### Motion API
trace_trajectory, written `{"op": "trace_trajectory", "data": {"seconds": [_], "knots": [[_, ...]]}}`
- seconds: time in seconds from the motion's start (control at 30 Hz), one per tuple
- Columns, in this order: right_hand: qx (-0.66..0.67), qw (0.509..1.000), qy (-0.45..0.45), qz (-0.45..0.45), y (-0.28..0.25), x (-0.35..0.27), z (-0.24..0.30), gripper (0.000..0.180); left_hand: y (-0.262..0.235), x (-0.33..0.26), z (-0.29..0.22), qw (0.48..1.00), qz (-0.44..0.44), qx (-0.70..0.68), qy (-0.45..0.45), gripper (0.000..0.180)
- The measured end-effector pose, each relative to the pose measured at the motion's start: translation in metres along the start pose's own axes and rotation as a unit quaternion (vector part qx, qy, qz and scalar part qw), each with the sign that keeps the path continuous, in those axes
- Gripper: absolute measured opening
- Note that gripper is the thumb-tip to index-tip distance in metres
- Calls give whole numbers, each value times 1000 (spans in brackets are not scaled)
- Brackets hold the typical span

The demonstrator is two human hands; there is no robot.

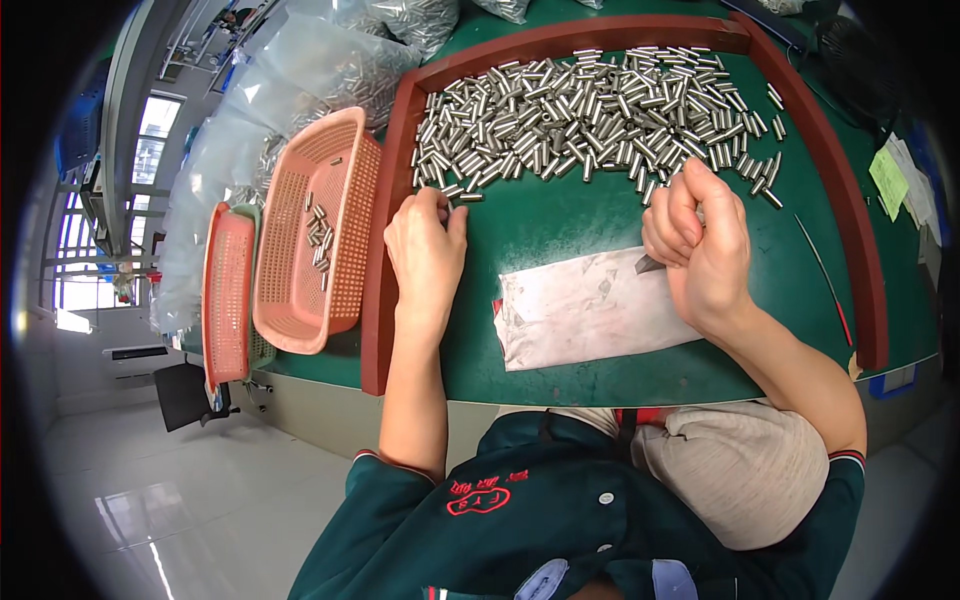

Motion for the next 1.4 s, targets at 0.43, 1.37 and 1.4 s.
{"op": "trace_trajectory", "data": {"seconds": [0.43, 1.37, 1.4], "knots": [[13, 999, -17, -27, -4, 2, 14, 42, 15, -35, -129, 914, 195, -281, 221, 10], [-45, 997, -51, -38, -1, -5, 8, 42, 29, -40, -125, 922, 168, -296, 183, 10], [-55, 996, -59, -35, -1, -6, 8, 42, 30, -40, -124, 920, 162, -303, 185, 10]]}}
Point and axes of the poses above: each hand's wrist, its own x-axis towards the middle knuckle, its own y-axis out of the palm, z = x × y, the point moved 6 cm from there along x, towards the middle knuckle, and after that the axes turned 1 degree about -y, right-handed, at the moved point
